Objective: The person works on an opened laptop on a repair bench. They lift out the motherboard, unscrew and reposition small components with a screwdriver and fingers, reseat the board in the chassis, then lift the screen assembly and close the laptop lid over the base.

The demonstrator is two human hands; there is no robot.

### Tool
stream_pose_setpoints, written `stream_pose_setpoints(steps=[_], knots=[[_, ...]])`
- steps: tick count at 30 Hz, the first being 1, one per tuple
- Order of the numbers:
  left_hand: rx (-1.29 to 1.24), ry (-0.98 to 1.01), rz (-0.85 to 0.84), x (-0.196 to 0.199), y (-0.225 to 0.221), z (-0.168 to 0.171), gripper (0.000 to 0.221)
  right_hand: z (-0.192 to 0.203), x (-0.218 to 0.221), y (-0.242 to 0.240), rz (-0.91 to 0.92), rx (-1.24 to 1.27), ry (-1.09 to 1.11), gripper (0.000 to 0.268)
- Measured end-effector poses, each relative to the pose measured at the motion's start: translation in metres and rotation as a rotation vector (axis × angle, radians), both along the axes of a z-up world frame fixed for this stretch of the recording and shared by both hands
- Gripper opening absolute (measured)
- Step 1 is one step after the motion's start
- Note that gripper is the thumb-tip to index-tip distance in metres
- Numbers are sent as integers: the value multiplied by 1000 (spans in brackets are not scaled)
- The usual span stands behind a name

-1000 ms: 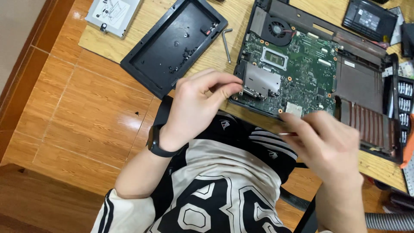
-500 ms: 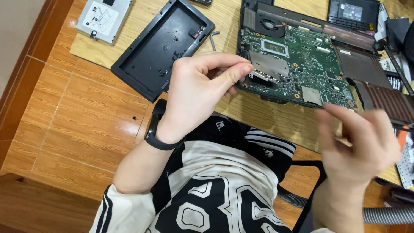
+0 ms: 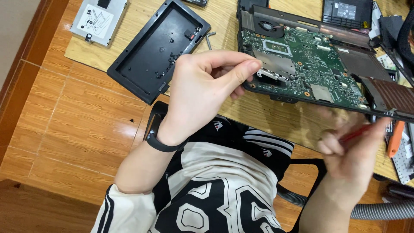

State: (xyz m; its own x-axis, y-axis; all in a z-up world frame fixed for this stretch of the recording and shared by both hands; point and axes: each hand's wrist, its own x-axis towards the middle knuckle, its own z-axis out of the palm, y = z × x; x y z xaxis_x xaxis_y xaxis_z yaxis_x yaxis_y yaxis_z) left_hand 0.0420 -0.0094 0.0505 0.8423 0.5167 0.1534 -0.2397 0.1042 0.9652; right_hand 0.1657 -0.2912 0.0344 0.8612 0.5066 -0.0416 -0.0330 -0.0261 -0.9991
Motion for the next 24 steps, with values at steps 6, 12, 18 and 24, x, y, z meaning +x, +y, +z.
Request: stream_pose_setpoints(steps=[6, 12, 18, 24], knots=[[73, 21, -6, -10, -8, -18, 14, -16, 12, -16, -317, 206, 82, 64], [302, 50, 54, -34, -33, -54, 11, -47, 8, -8, -347, 446, 174, 30], [36, 54, 39, -33, -60, -97, 17, -42, 5, -5, -328, 577, 161, 25], [-586, -44, -135, 10, -56, -98, 51, -29, 12, -9, -285, 519, -167, 39]])
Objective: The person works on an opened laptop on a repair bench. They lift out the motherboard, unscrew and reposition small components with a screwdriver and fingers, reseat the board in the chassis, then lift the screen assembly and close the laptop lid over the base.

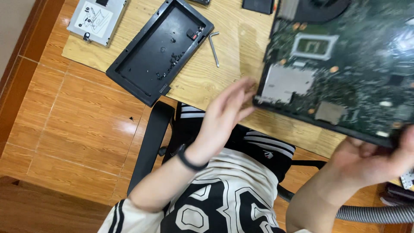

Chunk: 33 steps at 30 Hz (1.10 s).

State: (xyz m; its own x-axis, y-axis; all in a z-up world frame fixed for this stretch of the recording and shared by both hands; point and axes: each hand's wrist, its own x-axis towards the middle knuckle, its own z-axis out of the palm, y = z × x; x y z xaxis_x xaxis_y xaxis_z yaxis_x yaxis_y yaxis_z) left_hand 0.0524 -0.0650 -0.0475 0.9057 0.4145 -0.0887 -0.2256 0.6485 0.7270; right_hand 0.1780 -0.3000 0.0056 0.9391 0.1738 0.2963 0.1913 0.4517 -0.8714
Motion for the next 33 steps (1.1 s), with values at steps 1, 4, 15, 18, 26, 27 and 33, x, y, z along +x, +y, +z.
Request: stream_pose_setpoints(steps=[1, 4, 15, 18, 26, 27, 33], knots=[[-181, 5, -65, 13, 5, 3, 56, -6, 7, -14, 26, 3, -56, 45], [-451, -33, -123, 57, 4, 4, 61, -29, 22, -44, -52, -15, -107, 41], [-467, -29, -2, 135, -28, -21, 40, -11, 62, -8, -171, -125, -270, 28], [-452, -95, 4, 138, -22, -13, 44, -13, 62, 0, -213, -151, -287, 36], [-65, -7, 43, 120, -28, 15, 58, -21, 78, -19, -170, -100, -182, 40], [129, -5, 115, 116, -36, 14, 60, -21, 77, -21, -200, -57, -141, 40], [912, -82, 226, 20, -70, 29, 50, -72, 130, -111, -179, 90, -121, 51]])
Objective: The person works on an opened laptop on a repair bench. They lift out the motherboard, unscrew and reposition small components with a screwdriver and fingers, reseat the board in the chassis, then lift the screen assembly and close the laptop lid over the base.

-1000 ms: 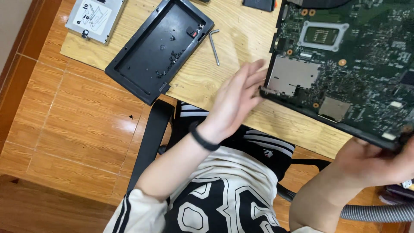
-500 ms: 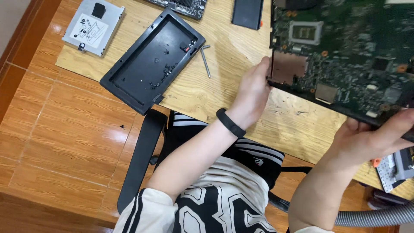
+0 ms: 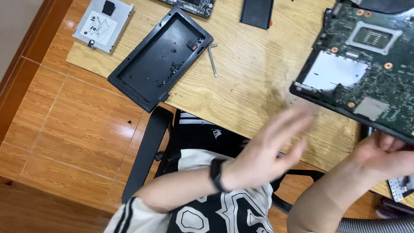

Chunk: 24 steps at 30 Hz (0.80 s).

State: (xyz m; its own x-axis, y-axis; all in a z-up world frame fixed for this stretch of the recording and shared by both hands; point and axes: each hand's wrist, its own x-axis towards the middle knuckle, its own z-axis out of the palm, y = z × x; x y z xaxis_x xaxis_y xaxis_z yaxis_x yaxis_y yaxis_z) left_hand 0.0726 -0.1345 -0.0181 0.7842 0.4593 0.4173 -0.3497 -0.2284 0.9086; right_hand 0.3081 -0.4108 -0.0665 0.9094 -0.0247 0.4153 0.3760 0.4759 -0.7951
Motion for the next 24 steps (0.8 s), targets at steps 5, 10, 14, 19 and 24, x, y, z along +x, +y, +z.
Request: stream_pose_setpoints(steps=[5, 10, 14, 19, 24], knots=[[373, -86, -46, -84, 47, -53, 31, -5, -2, -27, 73, 252, 114, 51], [67, 402, 79, -148, 82, -133, 16, -10, -11, -38, 149, 135, 133, 51], [22, 524, 402, -142, 59, -182, 43, -6, -19, -19, 119, 50, 141, 47], [140, 533, 424, -131, 54, -172, 54, -17, -18, -28, 124, 349, 268, 52], [429, 593, 346, -112, 70, -163, 30, -32, -10, -36, 177, 297, 223, 49]])
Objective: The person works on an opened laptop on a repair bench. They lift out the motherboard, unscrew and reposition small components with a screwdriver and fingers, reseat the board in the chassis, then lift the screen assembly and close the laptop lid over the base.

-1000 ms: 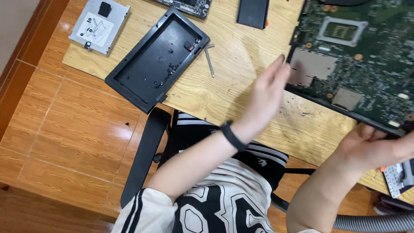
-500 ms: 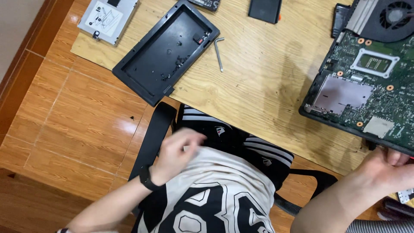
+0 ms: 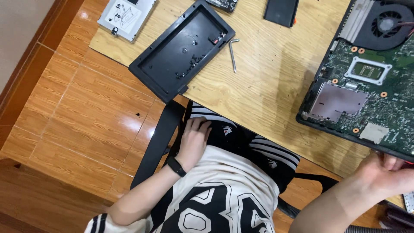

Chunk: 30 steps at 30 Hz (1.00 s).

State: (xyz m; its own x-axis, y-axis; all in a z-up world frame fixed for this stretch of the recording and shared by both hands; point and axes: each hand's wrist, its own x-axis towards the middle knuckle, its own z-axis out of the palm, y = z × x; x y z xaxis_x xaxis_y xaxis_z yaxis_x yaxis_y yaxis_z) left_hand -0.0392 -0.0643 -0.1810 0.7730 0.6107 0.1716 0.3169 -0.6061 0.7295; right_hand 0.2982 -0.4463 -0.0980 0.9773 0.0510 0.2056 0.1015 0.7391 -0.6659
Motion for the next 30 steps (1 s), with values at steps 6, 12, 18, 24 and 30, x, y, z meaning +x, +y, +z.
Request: stream_pose_setpoints(steps=[6, 12, 18, 24, 30], knots=[[318, 116, -141, 10, 5, 11, 32, 65, -72, 86, -115, -152, 83, 34], [291, 283, -187, 17, 1, 6, 29, 94, -131, 136, -89, -112, 265, 29], [421, 182, -213, 16, 4, 11, 30, 61, -149, 114, -55, -243, 236, 32], [288, 277, -222, 26, 2, 12, 35, 52, -147, 100, 17, -310, 284, 34], [288, 411, -212, 47, 3, -22, 30, 40, -139, 66, 141, -456, 359, 31]])
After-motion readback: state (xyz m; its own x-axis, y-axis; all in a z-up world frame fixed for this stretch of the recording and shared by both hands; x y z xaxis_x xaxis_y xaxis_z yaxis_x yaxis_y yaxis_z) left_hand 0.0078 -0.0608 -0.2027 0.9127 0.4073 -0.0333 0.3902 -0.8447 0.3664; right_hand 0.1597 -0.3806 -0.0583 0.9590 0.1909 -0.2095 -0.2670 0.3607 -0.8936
